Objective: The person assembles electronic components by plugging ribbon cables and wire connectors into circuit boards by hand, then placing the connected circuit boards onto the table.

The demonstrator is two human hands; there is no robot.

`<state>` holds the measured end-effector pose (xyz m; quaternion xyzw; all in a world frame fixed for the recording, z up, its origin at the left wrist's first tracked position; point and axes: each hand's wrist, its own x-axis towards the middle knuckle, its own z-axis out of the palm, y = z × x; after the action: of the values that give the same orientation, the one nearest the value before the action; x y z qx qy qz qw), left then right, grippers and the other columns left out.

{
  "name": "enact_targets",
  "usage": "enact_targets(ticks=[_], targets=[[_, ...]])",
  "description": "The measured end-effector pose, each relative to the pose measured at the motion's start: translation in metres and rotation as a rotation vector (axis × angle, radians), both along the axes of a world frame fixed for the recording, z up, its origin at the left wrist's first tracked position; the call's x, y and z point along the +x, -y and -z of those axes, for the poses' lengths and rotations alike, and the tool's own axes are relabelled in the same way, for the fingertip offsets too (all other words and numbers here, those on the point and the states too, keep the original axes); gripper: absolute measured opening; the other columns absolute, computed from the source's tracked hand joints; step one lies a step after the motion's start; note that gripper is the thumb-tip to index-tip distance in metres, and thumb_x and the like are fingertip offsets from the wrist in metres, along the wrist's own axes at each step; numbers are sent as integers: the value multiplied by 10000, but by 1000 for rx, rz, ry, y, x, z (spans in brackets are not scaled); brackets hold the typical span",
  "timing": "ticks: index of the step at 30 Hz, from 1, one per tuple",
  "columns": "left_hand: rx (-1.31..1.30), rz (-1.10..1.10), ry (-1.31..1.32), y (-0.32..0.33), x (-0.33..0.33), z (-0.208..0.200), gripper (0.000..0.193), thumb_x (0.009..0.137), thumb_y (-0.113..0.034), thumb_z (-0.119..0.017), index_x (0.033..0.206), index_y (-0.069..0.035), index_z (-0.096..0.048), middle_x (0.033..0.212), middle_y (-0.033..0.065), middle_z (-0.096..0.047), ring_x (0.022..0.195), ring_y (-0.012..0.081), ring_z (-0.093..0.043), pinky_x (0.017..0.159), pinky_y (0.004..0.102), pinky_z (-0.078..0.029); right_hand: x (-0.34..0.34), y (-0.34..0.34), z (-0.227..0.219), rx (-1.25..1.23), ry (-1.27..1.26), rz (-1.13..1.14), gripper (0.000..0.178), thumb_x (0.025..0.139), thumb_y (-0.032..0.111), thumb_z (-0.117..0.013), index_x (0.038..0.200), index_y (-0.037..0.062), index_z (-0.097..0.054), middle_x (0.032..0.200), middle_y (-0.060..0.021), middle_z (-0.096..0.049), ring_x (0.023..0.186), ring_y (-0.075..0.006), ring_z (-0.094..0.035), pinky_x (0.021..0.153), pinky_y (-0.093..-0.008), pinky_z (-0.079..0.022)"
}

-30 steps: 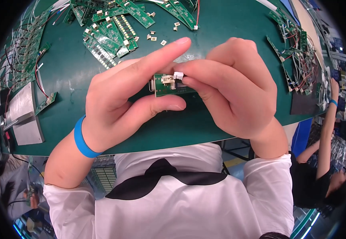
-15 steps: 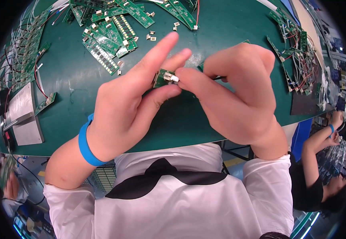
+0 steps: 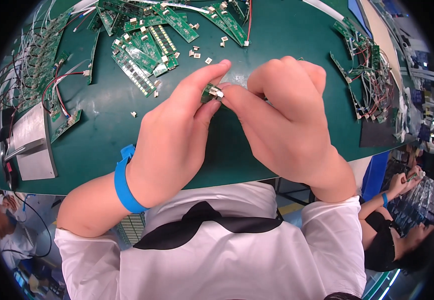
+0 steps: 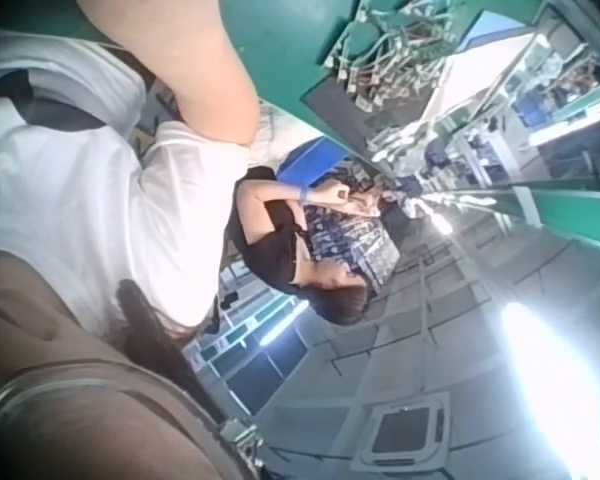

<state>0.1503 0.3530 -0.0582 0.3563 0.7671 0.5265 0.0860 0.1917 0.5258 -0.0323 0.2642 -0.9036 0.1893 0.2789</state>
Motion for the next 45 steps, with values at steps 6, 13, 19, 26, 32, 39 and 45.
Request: enact_targets(ticks=[6,13,19,26,32,39,45], targets=[[34,-48,-131,-2,3,1,543,811,125,-519,1318,-32,-403,1039,176,-622,889,331,-622,742,340,-505,1,5,0,27,-4,28,246,558,-12,-703,797,9,-645,689,-20,-438,596,-176,-427,580,-305,-270],[20,-21,-240,-1,2,-1,577,794,140,-519,1335,-12,-386,1000,198,-625,884,338,-621,746,355,-502,1,4,-6,6,35,24,200,590,-8,-708,775,17,-635,693,-24,-441,607,-183,-430,616,-307,-288],[37,-39,-279,-1,3,0,583,792,143,-516,1340,-9,-386,993,196,-625,866,337,-623,737,351,-501,-1,6,-2,-28,-18,-3,195,592,-8,-707,770,17,-631,689,-23,-446,602,-184,-428,612,-311,-295],[-10,-66,-256,-1,5,-3,567,796,133,-522,1331,-6,-394,983,191,-625,846,335,-622,720,351,-503,-3,9,-2,-24,-20,14,185,598,-12,-704,766,15,-632,682,-25,-444,598,-189,-424,606,-310,-296],[-24,-90,-293,-1,4,-1,514,812,102,-532,1303,4,-417,999,196,-619,817,334,-618,696,359,-503,-6,11,-6,-21,39,38,170,614,-14,-698,769,17,-637,685,-24,-447,616,-190,-438,609,-313,-300],[-3,-115,-290,0,2,0,493,817,97,-533,1291,12,-428,1068,204,-613,890,344,-623,734,353,-511,-11,12,-7,-94,90,40,147,628,-10,-700,766,16,-658,683,-36,-462,624,-189,-458,595,-296,-330],[99,19,-138,4,-5,-4,516,865,120,-450,1360,16,-346,1222,220,-547,1000,189,-599,787,229,-463,-8,-1,-7,-255,173,16,158,637,-4,-731,784,29,-680,697,-41,-504,634,-168,-494,541,-265,-365]])
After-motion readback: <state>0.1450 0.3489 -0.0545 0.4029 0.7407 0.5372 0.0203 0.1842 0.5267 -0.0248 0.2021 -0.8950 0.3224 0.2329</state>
